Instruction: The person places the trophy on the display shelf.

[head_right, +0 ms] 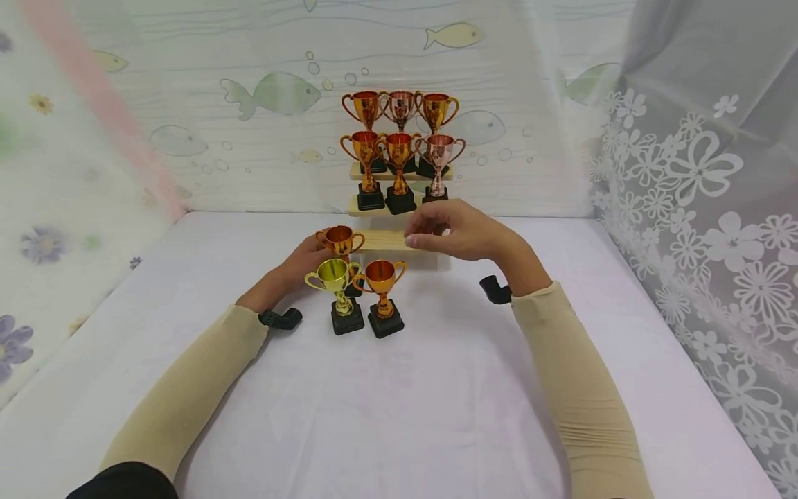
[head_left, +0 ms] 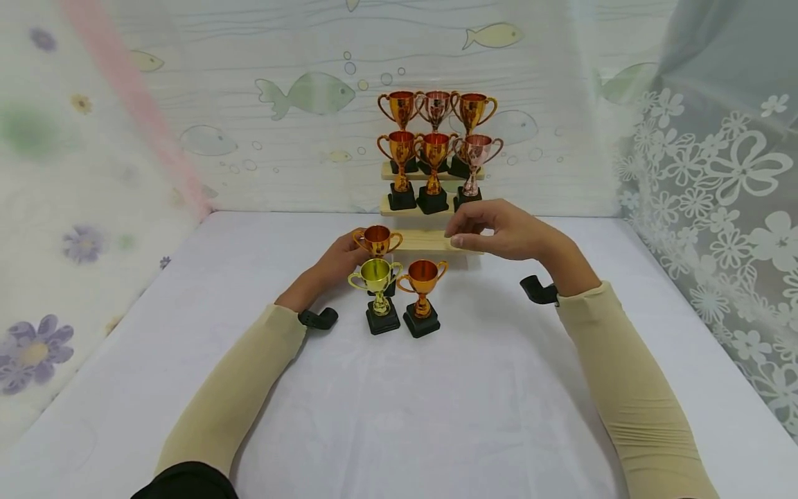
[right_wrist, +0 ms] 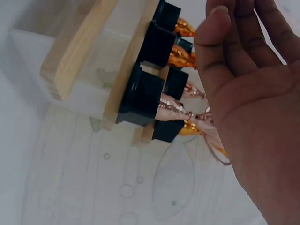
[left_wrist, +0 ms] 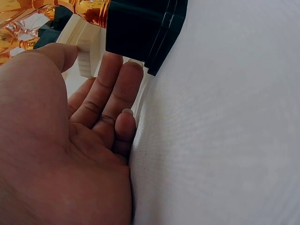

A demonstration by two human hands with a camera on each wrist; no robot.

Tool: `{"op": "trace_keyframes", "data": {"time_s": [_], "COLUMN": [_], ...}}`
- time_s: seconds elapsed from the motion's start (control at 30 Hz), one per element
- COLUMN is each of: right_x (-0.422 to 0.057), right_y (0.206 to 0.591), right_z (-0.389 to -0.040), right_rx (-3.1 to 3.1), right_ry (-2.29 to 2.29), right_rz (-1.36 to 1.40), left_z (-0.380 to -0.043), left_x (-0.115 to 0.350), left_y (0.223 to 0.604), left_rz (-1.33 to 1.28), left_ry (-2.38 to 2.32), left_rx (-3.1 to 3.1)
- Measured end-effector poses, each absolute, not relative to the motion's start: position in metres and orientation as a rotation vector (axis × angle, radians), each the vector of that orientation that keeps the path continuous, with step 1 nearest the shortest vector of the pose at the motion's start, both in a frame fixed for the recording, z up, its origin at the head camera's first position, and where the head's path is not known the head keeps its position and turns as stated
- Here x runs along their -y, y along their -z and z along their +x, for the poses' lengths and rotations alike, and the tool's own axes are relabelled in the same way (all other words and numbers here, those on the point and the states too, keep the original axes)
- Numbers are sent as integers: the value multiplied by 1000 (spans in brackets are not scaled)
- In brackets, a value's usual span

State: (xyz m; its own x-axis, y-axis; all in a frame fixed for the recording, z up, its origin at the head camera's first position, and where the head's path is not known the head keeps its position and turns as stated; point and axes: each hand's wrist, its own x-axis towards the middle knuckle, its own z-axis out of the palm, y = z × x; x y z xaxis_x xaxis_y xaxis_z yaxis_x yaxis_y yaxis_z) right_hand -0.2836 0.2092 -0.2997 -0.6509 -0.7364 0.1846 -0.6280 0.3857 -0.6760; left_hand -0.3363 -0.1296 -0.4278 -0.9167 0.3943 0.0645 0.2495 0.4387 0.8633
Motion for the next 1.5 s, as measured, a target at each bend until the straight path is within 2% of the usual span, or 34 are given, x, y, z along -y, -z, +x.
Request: {"op": "trace_keyframes", "data": {"time_s": [0.27, 0.7, 1.5], "right_x": [-197, -179, -164], "right_y": [304, 320, 341], "right_z": [-278, -279, -281], "right_rx": [-2360, -2383, -2315], "right_ry": [892, 707, 705], "right_rz": [-1332, -1308, -1229], "left_z": [-335, -341, -343], "left_x": [129, 129, 130], "left_y": [427, 431, 430], "left_rz": [539, 538, 589], "left_ry": [-1508, -1533, -1506], "left_rx": [-2511, -2489, -2496]}}
